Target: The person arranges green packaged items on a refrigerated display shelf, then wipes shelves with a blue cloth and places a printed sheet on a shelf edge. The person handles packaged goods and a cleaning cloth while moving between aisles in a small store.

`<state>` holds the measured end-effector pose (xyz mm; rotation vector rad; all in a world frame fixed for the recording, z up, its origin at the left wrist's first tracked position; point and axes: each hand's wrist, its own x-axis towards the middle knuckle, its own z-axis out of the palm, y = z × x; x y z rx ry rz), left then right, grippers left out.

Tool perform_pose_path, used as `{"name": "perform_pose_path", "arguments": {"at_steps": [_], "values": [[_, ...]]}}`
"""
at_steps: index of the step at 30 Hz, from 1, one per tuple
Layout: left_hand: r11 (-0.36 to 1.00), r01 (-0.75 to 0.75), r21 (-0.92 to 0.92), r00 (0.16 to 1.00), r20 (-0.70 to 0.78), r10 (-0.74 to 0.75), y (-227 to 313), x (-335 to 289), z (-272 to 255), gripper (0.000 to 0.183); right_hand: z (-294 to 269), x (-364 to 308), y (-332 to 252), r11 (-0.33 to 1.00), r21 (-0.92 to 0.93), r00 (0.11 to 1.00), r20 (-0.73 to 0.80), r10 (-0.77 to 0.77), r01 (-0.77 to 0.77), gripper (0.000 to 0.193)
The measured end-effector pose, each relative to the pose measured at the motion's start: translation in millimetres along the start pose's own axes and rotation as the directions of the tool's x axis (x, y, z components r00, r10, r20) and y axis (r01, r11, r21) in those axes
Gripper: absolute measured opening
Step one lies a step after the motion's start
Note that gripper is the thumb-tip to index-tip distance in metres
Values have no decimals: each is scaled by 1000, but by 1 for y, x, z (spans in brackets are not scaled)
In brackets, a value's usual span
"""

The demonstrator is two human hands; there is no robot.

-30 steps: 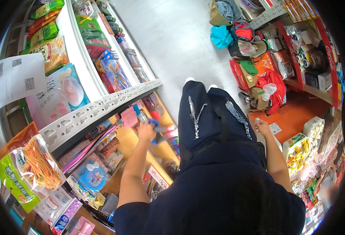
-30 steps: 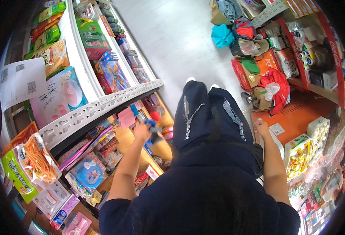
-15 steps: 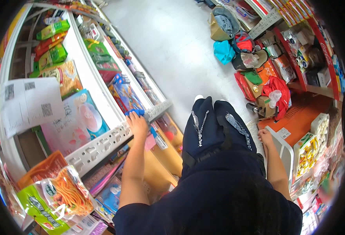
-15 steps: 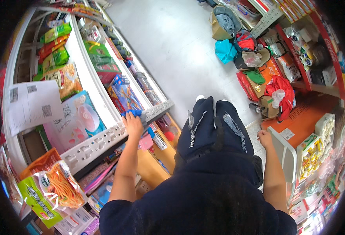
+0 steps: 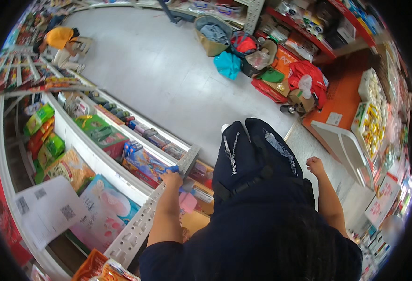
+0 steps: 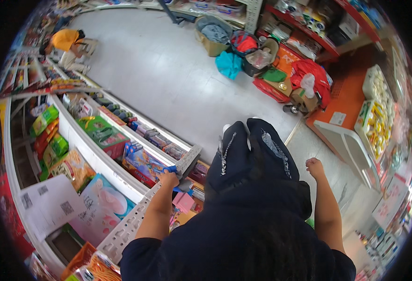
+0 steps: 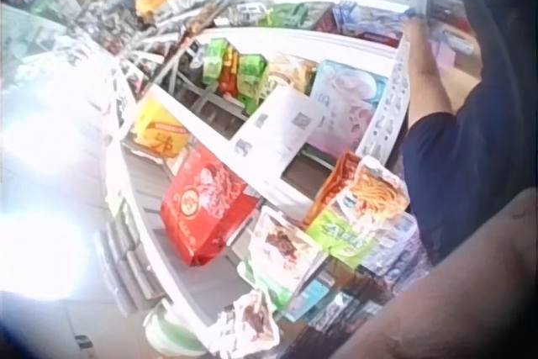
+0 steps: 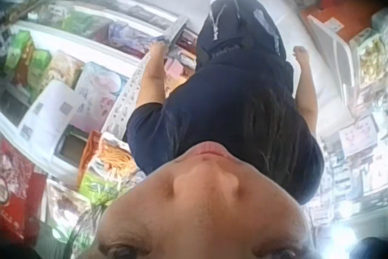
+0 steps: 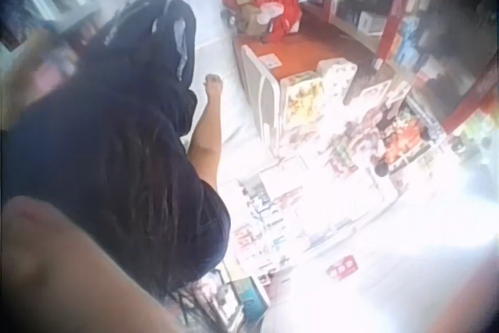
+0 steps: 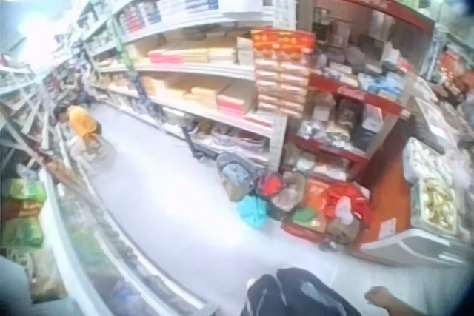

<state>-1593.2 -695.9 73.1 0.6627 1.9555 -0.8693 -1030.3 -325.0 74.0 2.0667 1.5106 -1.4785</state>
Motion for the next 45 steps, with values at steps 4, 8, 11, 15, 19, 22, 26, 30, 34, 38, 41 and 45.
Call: {"name": "perform_pose_path", "arguments": {"at_steps": [4,8,11,15,19,22,26,30,34,38,41,45], "values": [[995,-63,75,993,107,55,-10,20,3,45,20,-23,19,999,25,999,-16,28,-28,16],[953,-227,203,948,270,168,-24,52,10,46,34,-38,30,997,64,997,-55,49,-45,20],[902,-309,302,931,289,223,-26,45,-5,42,42,-46,33,995,87,994,-87,60,-52,22],[838,-366,405,915,319,246,-18,16,-42,40,52,-60,29,993,87,994,-70,80,-74,24],[911,-234,340,968,165,187,-32,18,-35,37,61,-55,44,992,112,998,-32,61,-57,24],[979,-35,201,999,-25,41,-43,15,-18,32,53,-39,52,995,83,999,-9,53,-52,25],[994,18,108,976,-219,6,-47,-8,-15,25,30,-7,53,998,49,998,42,46,-48,22],[988,130,77,907,-411,-88,-38,-42,-16,19,-15,33,25,999,45,995,96,12,-16,16],[975,219,-31,812,-549,-200,-36,-82,-21,18,-63,86,-10,996,-67,992,115,-47,55,17],[934,330,-139,621,-713,-326,-23,-125,-22,13,-93,130,-66,987,-133,986,152,-72,93,14],[872,388,-298,570,-666,-482,-1,-158,-18,9,-98,190,-79,957,-147,933,299,-198,251,10],[640,286,-714,790,-203,-579,38,-194,-36,35,-64,232,-139,834,-249,810,481,-335,493,12]]}}
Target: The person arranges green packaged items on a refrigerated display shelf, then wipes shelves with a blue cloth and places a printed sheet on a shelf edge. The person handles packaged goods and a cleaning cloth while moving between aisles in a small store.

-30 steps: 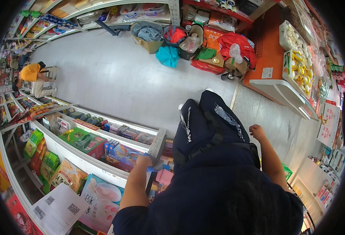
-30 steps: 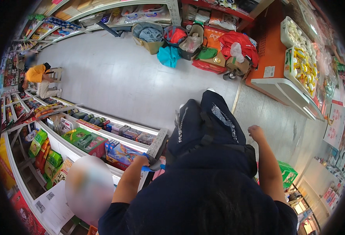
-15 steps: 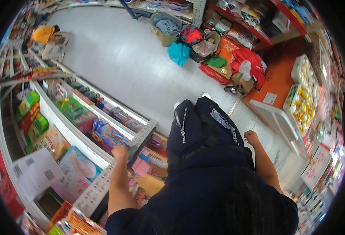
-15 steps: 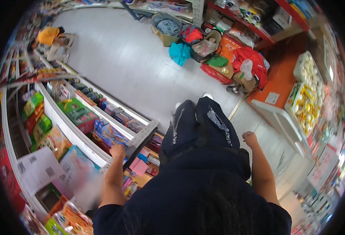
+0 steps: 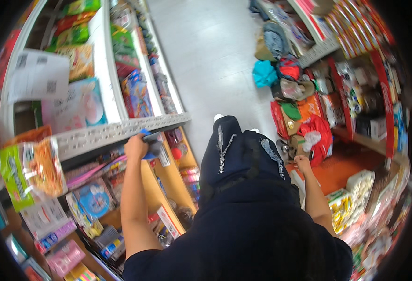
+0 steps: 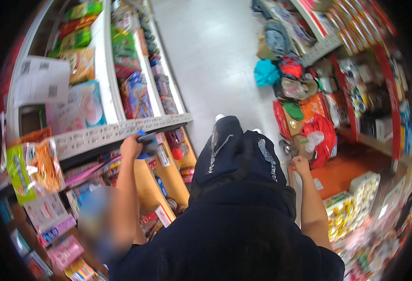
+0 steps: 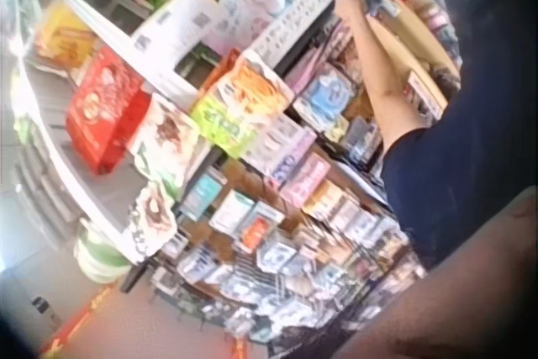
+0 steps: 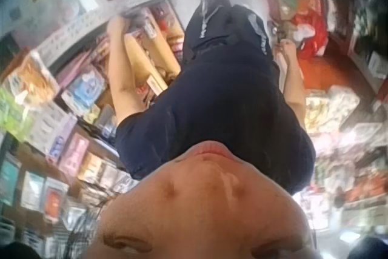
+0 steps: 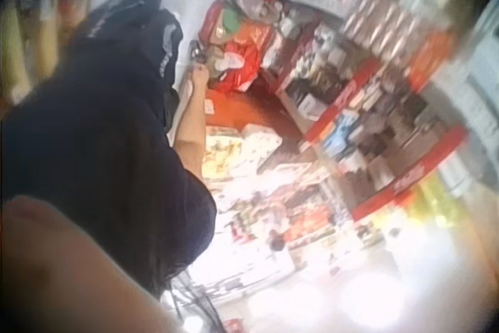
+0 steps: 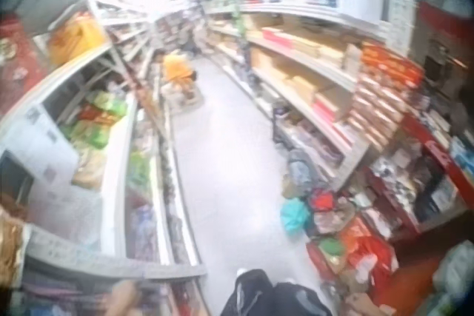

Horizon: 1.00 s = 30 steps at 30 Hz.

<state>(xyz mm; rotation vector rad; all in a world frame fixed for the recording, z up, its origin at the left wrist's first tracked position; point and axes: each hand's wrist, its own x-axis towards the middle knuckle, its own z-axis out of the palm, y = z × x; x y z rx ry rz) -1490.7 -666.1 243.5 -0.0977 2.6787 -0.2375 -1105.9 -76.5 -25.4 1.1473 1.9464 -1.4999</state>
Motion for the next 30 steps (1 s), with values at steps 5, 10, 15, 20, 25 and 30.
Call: {"name": "perform_pose_path", "arguments": {"at_steps": [5,10,15,20,25,30], "values": [[612,36,-790,997,69,31,18,-34,55,51,41,72,-168,906,-213,916,258,-308,365,24],[-80,96,-992,985,106,-138,69,-49,62,57,151,24,-388,781,-135,641,663,-386,610,36],[-745,307,-592,942,302,148,97,-56,41,51,277,-37,-473,794,-78,470,839,-275,603,65],[-691,35,-722,991,113,-68,91,-61,44,46,345,-68,-524,909,20,361,914,-186,417,42],[-382,-29,-924,953,90,-289,61,-68,31,38,386,-52,-556,832,144,191,939,-286,535,20],[-638,-43,-769,824,334,-458,64,-86,48,30,452,-30,-646,198,300,-66,683,-728,933,34]]}}
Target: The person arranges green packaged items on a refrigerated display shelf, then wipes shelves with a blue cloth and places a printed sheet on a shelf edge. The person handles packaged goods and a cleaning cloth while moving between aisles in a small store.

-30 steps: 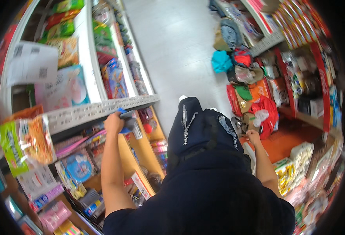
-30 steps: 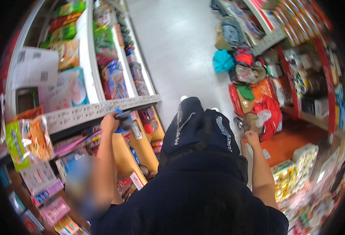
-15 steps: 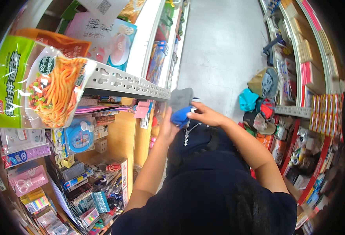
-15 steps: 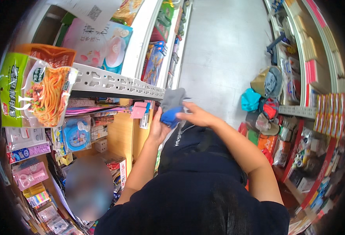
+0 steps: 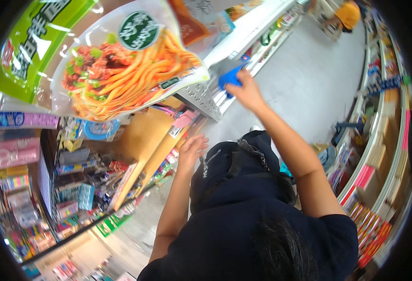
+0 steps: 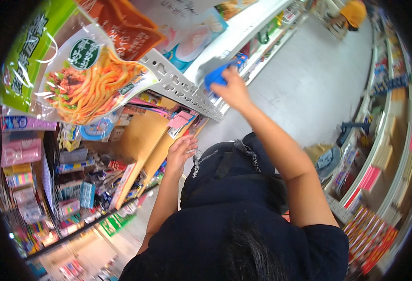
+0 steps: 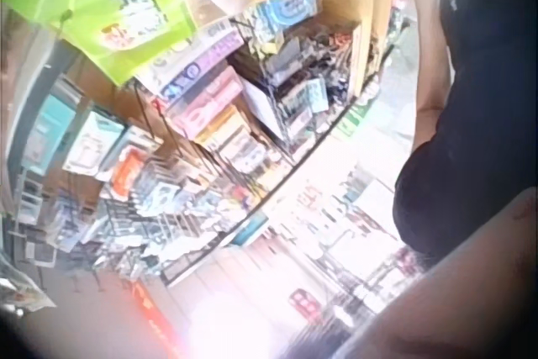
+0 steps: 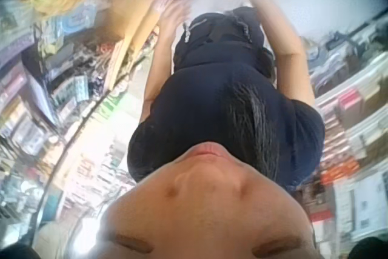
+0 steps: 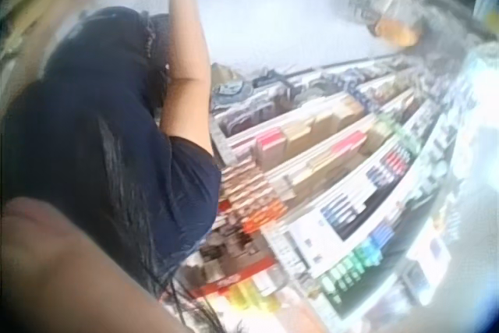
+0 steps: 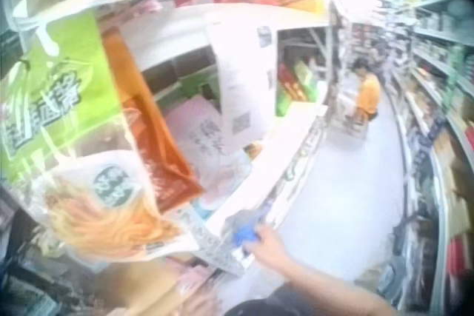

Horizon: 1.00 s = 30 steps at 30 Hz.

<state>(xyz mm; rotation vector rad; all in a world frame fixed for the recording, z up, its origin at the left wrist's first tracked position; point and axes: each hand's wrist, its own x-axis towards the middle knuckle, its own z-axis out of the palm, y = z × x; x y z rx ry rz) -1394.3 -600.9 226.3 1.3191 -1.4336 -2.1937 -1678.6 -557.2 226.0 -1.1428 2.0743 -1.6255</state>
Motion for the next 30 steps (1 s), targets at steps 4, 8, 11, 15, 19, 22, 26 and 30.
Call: {"name": "perform_pose_path", "arguments": {"at_steps": [4,8,11,15,19,22,26,30], "values": [[987,27,-156,975,-212,-60,-18,-15,4,26,-20,79,10,791,-570,968,29,-249,220,34],[942,-22,-336,941,-325,-94,-25,-22,29,23,-13,108,60,659,-559,861,384,-333,503,38],[907,-87,-413,915,-394,-92,-34,-24,53,22,8,102,51,664,-468,799,473,-370,584,39],[833,-151,-532,884,-450,-127,-50,-19,86,22,33,83,47,641,-269,654,573,-494,719,44],[803,-189,-565,856,-495,-146,-59,-22,110,23,37,67,17,766,-124,679,567,-466,630,43],[794,-177,-582,844,-504,-182,-72,-21,119,24,40,67,29,670,-189,629,588,-508,718,38],[756,-175,-631,848,-486,-210,-80,-19,122,25,41,65,30,636,-291,649,615,-448,715,29],[790,-92,-606,877,-425,-224,-63,-14,115,25,42,59,32,654,-311,678,593,-434,690,30]]}}
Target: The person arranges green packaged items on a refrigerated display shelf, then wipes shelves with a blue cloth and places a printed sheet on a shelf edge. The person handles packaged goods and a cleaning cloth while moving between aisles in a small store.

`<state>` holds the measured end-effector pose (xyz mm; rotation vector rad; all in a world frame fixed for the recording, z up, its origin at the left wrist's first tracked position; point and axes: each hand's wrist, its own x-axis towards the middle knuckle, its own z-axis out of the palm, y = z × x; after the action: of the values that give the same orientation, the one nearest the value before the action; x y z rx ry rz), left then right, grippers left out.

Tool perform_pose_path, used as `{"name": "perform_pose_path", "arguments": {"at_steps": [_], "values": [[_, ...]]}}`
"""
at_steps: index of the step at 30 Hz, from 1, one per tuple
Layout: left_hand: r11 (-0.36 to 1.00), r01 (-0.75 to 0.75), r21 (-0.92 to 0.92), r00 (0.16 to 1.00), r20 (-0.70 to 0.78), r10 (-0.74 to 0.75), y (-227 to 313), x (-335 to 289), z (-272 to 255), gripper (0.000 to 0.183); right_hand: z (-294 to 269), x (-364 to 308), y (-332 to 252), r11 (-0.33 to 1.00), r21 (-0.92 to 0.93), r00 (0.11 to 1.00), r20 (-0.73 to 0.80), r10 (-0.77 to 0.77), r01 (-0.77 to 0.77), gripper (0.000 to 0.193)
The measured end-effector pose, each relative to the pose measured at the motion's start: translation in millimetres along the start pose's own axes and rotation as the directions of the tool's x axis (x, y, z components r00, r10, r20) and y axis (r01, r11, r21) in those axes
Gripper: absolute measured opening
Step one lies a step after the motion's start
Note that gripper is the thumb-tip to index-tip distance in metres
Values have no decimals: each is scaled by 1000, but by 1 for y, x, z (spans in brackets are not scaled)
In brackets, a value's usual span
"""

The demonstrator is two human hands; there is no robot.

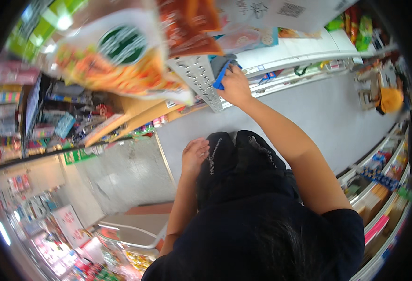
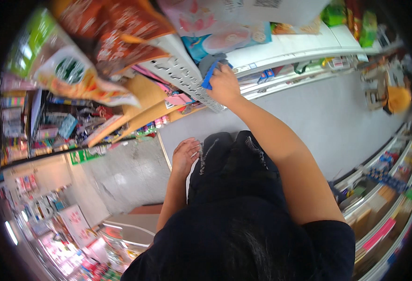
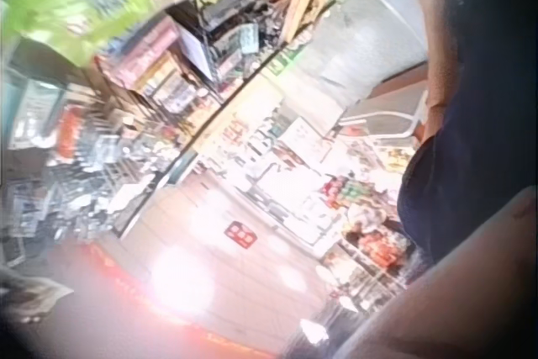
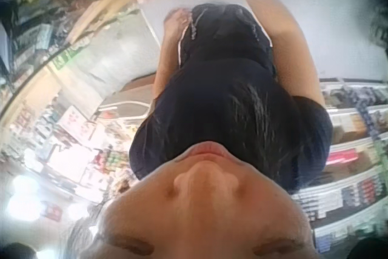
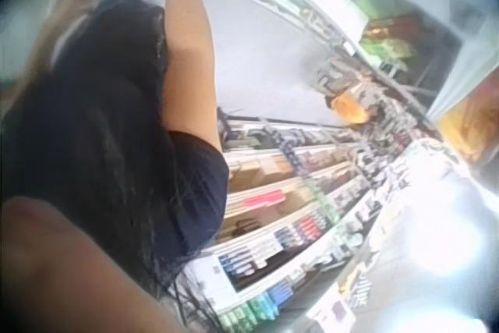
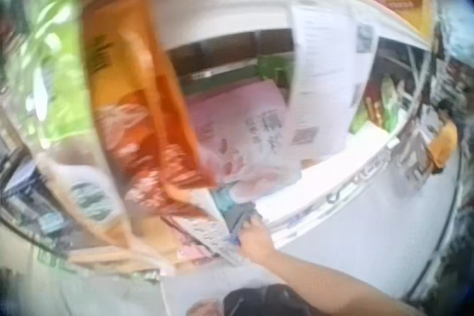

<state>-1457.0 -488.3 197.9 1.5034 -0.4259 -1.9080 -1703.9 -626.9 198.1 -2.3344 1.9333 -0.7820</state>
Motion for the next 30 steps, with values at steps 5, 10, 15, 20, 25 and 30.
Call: {"name": "perform_pose_path", "arguments": {"at_steps": [5,10,15,20,25,30], "values": [[952,37,305,991,112,-74,35,23,17,27,9,-16,-9,999,-38,997,-81,1,-4,22],[928,117,354,892,374,-255,81,60,58,42,-11,-51,-28,949,220,952,253,169,-227,25],[887,-148,437,859,502,-104,65,65,129,53,-43,-99,-44,812,392,889,337,310,-432,39],[-553,-826,112,144,989,-15,99,101,162,23,-61,-184,-18,610,568,811,200,549,-553,64],[-865,-442,-236,384,822,-421,109,137,132,11,-97,-317,-16,274,538,441,210,873,-797,58],[-855,-337,-396,759,424,-495,87,171,107,16,-113,-446,-63,-39,579,-30,24,999,-814,46]]}}
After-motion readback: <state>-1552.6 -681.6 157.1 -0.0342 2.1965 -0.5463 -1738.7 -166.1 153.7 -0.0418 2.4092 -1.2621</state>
